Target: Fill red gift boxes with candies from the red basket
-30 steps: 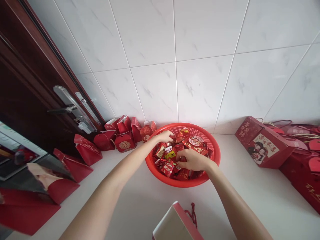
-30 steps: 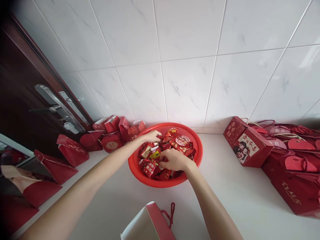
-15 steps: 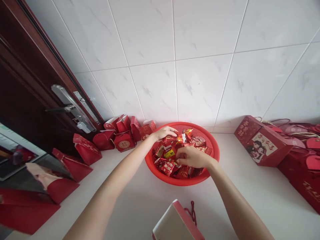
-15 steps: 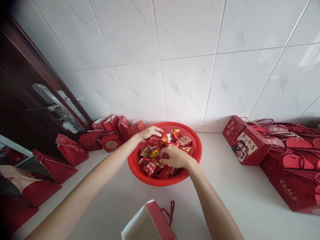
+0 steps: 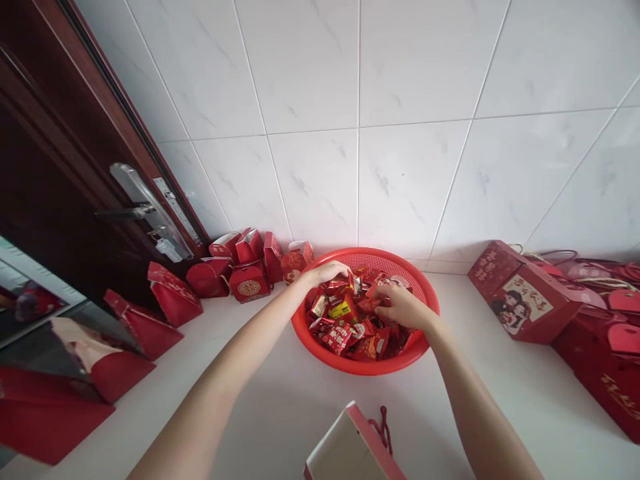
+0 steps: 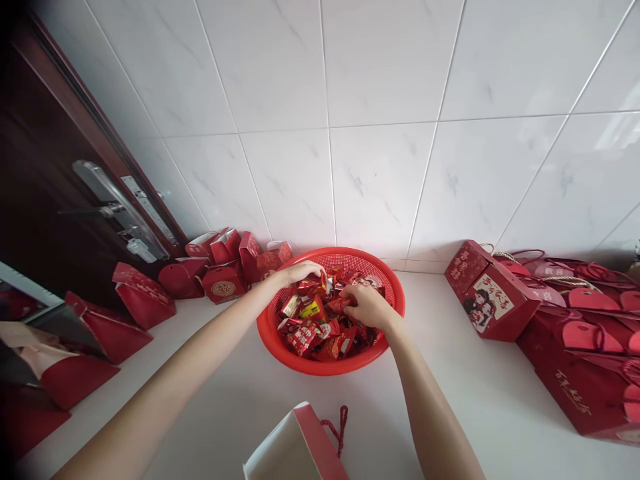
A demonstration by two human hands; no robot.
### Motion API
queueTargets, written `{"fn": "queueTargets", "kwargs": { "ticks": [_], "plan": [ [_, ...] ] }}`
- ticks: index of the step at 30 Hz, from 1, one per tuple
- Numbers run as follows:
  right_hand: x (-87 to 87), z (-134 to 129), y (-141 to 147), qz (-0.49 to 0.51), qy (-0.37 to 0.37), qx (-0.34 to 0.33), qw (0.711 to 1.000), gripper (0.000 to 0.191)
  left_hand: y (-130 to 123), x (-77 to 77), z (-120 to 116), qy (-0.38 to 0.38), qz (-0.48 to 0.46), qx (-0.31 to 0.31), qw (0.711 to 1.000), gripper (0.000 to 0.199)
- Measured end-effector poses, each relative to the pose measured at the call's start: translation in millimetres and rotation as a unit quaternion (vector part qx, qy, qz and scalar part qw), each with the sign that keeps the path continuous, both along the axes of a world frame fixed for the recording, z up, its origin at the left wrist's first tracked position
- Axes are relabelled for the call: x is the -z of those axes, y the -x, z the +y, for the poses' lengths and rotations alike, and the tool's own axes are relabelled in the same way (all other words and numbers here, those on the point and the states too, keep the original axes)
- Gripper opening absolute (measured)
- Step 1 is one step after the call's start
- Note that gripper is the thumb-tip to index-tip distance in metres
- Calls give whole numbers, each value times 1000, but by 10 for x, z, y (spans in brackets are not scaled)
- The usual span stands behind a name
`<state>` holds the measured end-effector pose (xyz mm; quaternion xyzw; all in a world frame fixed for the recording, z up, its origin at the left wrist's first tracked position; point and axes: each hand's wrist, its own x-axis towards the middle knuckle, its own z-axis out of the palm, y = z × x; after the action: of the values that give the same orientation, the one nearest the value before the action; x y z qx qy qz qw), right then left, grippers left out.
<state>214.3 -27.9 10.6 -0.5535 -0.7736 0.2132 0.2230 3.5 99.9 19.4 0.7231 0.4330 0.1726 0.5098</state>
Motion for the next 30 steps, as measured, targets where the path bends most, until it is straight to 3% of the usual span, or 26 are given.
{"fn": "queueTargets", "kwargs": {
  "ticks": [5,10,16,19,25,30],
  "plan": [
    [4,17,-58,93,-35,-21,995,9,15,75,38,-29,43,8,999,16],
    [-45,0,-66,264,-65,-32,962,6,23,55,3,-42,80,18,996,28],
    [-69,-19,-51,362,-47,-25,931,7,17,47,-42,-53,132,40,989,37],
    [-85,-25,-57,385,-36,-32,921,6,17,73,-36,-72,162,33,984,34],
    [-114,-38,-64,367,-4,-14,930,7,20,95,-14,-118,216,0,969,42],
    [-164,-77,-59,385,25,13,922,12,20,98,6,-107,209,28,972,35]
  ]
}}
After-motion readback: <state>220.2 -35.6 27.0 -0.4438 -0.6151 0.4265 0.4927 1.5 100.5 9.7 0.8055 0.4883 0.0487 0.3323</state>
